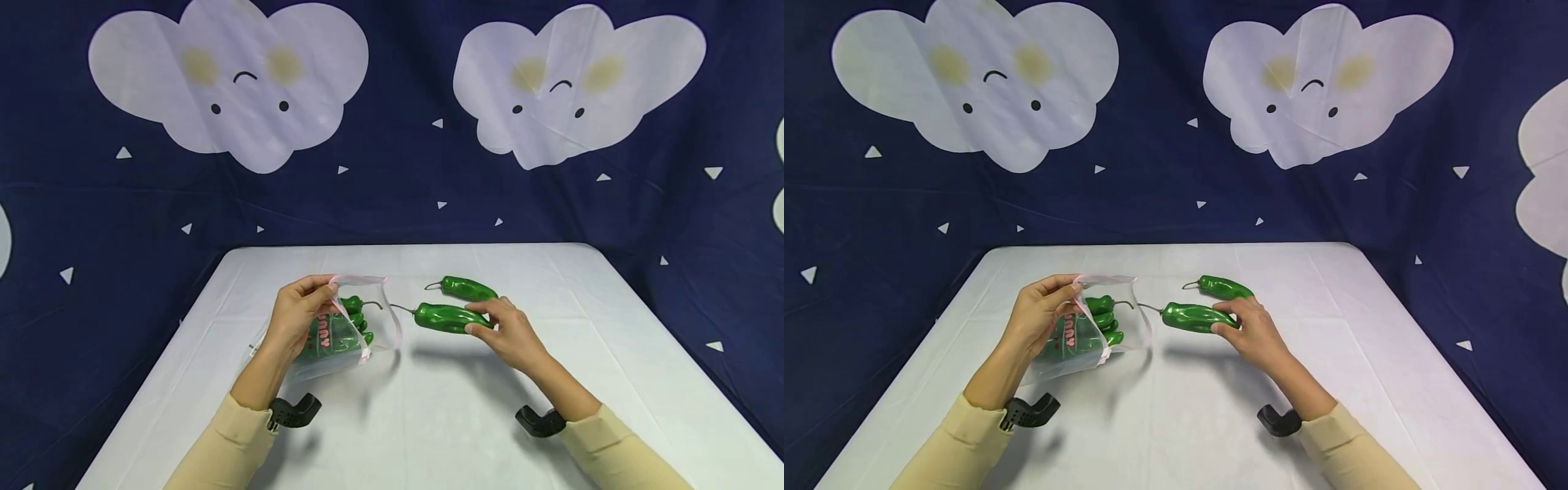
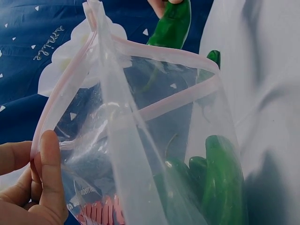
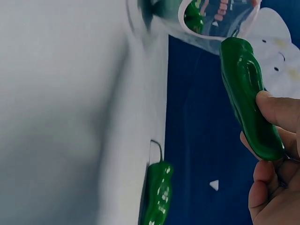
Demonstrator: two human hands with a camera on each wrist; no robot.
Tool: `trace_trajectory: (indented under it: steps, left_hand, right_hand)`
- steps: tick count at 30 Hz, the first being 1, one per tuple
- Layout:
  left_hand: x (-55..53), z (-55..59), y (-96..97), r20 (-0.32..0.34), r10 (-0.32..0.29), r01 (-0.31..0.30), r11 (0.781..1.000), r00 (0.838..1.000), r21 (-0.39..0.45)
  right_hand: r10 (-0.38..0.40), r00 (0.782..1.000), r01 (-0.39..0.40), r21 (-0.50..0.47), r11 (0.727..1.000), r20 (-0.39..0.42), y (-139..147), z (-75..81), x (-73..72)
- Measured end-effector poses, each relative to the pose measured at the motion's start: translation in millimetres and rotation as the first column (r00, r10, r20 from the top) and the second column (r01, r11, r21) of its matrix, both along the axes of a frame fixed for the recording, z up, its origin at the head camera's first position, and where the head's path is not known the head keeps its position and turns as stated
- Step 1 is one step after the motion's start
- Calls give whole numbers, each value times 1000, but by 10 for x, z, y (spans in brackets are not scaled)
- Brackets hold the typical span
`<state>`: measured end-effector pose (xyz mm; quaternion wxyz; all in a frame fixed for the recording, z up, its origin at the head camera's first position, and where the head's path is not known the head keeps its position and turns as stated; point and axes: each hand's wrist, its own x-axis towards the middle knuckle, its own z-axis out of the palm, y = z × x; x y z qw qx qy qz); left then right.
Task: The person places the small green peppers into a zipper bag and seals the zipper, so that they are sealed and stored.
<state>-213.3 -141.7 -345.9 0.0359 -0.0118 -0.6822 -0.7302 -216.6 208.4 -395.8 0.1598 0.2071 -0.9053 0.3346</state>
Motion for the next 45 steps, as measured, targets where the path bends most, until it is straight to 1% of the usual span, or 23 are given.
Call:
trace_trajectory:
  steps: [7, 18, 21, 27, 31, 41, 45]
  left_hand:
    - [-5, 6, 2, -2, 2, -2, 1000, 1000, 7]
    - [-13, 6, -6, -11, 0, 1, 1000, 1000, 15]
    - [-11, 6, -7, -11, 2, -2, 1000, 1000, 13]
    - [-11, 10, -7, -9, 3, -3, 1000, 1000, 9]
    - [-8, 17, -10, -8, 5, -5, 1000, 1000, 5]
    - [-6, 32, -33, -27, 2, -1, 999, 1000, 33]
    - [-7, 37, -39, -32, -1, 2, 999, 999, 39]
  right_hand:
    - [54, 998, -53, 50, 997, -16, -209, 69, -7]
    - [137, 990, -132, 107, 985, -44, -508, 158, -62]
    - [153, 987, -146, 120, 982, -45, -577, 188, -68]
    - [180, 983, -175, 150, 973, -24, -713, 223, -83]
    - [202, 979, -193, 175, 966, -35, -809, 248, -103]
    - [250, 965, -225, 233, 946, -83, -982, 282, -173]
    - [261, 962, -236, 247, 940, -77, -1048, 292, -184]
